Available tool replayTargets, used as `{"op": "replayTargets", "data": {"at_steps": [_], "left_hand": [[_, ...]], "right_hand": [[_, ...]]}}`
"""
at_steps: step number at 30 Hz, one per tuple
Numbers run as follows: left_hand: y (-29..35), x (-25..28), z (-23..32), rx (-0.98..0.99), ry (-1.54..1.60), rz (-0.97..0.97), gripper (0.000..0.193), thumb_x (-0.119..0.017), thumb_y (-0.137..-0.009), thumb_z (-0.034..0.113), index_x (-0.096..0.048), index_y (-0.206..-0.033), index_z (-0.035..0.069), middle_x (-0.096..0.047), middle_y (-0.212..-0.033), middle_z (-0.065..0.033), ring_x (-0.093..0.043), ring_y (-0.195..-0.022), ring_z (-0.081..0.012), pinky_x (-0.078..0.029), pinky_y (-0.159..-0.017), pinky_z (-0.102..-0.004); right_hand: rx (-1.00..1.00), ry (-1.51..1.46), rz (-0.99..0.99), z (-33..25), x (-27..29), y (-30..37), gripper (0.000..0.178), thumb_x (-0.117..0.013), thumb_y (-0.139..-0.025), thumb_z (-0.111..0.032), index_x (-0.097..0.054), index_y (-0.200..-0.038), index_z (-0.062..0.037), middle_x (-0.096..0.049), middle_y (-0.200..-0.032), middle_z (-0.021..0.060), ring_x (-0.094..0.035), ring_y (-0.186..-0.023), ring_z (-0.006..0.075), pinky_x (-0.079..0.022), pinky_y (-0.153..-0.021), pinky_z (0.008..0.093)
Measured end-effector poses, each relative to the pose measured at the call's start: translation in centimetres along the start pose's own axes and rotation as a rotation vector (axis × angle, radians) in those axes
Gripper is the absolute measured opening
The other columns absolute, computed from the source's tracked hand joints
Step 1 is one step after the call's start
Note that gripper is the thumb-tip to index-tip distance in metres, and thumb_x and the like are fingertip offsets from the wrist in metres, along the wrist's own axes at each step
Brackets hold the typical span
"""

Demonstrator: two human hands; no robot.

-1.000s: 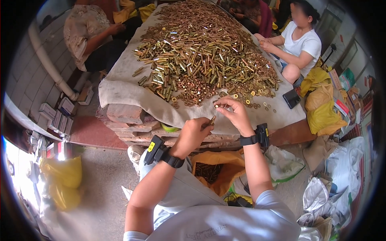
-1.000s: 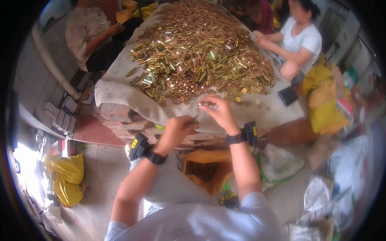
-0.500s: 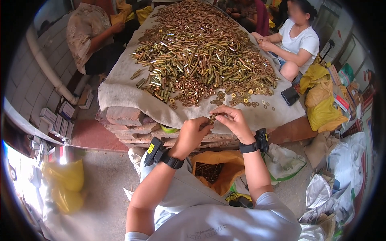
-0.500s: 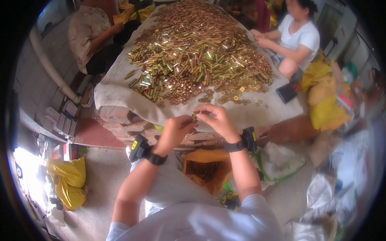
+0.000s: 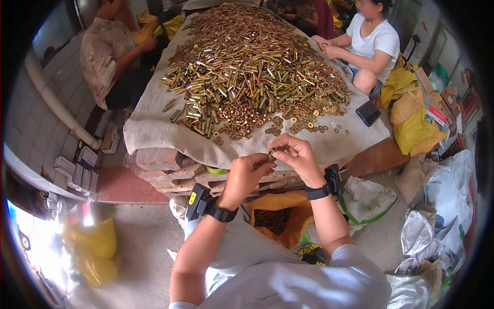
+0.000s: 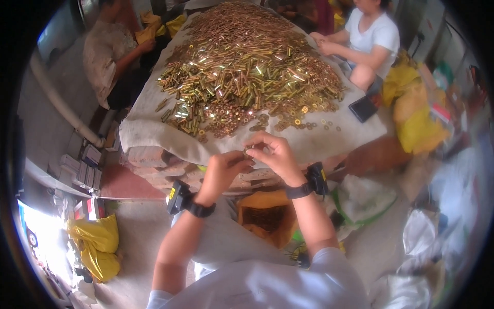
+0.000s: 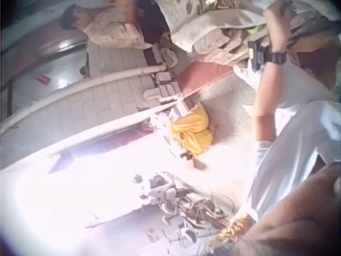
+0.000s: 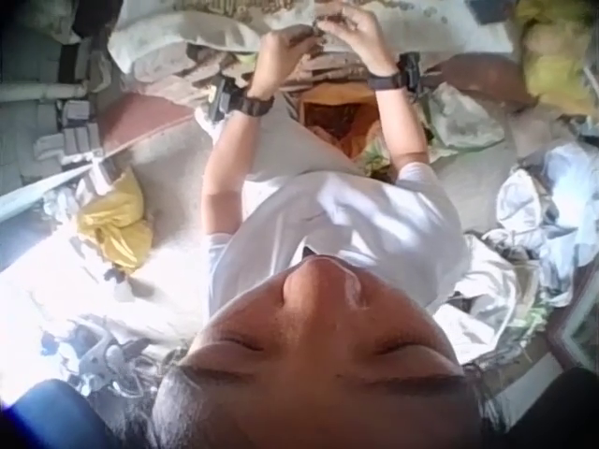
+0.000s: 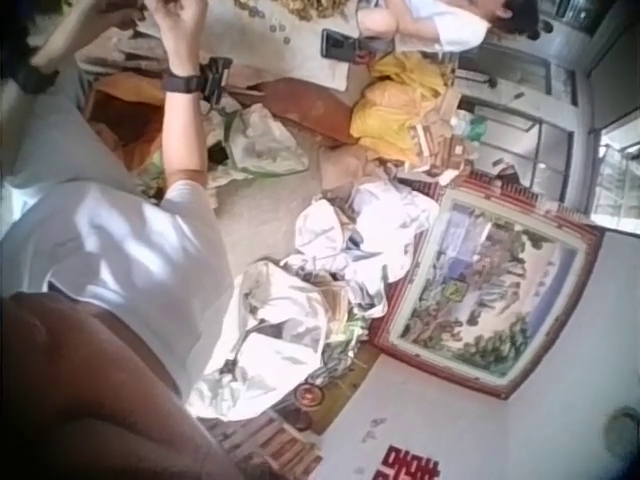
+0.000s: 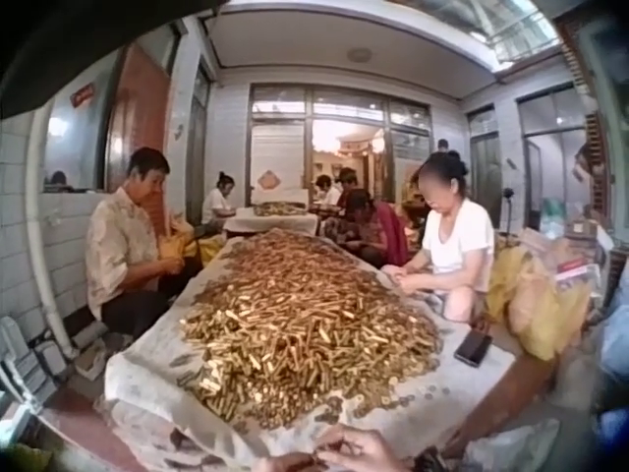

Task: Sorting and picking through a large pile of small brass metal components on a workbench.

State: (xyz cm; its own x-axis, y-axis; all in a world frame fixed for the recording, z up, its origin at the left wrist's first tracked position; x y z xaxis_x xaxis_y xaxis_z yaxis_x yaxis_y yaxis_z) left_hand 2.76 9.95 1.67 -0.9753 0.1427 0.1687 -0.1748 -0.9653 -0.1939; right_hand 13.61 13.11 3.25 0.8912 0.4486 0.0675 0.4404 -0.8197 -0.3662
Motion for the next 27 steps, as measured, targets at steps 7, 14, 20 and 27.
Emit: {"op": "replayTargets", "data": {"at_steps": [7, 14, 20, 27], "left_hand": [[0.0, -0.3, 0.5, 0.0, 0.019, -0.037, 0.014, -0.061, -0.084, 0.005, -0.062, -0.091, -0.007, -0.067, -0.075, -0.009, -0.065, -0.074, -0.0104, -0.05, -0.064, -0.0219], [0.1, -0.9, 0.0, 0.056, 0.096, -0.072, 0.013, -0.058, -0.086, 0.003, -0.062, -0.092, -0.008, -0.067, -0.081, -0.0082, -0.065, -0.078, -0.0112, -0.052, -0.069, -0.022], [0.1, -1.6, -0.6, 0.073, 0.235, -0.137, 0.016, -0.058, -0.087, 0.002, -0.061, -0.098, -0.008, -0.067, -0.086, -0.0091, -0.065, -0.08, -0.0129, -0.053, -0.071, -0.0233], [0.4, -1.8, 0.3, 0.083, 0.134, -0.139, 0.017, -0.057, -0.087, 0.002, -0.061, -0.1, -0.008, -0.067, -0.085, -0.009, -0.064, -0.081, -0.0122, -0.053, -0.072, -0.0228]], "right_hand": [[0.026, -0.151, 0.089, -1.9, -0.7, 0.5, 0.021, -0.06, -0.083, -0.005, -0.062, -0.104, -0.0004, -0.058, -0.096, 0.0035, -0.052, -0.088, 0.0105, -0.041, -0.078, 0.0242], [0.114, -0.088, 0.09, -1.8, -0.3, 1.0, 0.015, -0.058, -0.085, -0.004, -0.064, -0.099, -0.0002, -0.061, -0.099, 0.0049, -0.056, -0.092, 0.0113, -0.045, -0.079, 0.0244], [0.103, -0.11, 0.064, -2.0, -0.2, 1.0, 0.015, -0.058, -0.085, -0.004, -0.064, -0.098, -0.0011, -0.062, -0.096, 0.0034, -0.057, -0.089, 0.0107, -0.046, -0.077, 0.0241], [0.142, 0.002, 0.03, -1.7, 0.1, 1.1, 0.01, -0.06, -0.084, -0.004, -0.06, -0.093, 0.0013, -0.059, -0.094, 0.0059, -0.054, -0.087, 0.0117, -0.043, -0.077, 0.0245]]}}
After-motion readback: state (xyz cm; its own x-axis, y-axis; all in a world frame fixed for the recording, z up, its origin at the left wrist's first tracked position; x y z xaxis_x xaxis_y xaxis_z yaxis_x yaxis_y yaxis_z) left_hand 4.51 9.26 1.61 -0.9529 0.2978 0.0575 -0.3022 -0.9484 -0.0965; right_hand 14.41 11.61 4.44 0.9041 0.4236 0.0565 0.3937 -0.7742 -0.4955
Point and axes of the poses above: each hand's wrist, its own y-axis away from the middle knuckle, its own x-axis out of the back of the hand, z = x × y, the point moved 10 cm from there along -y, towards the middle knuckle
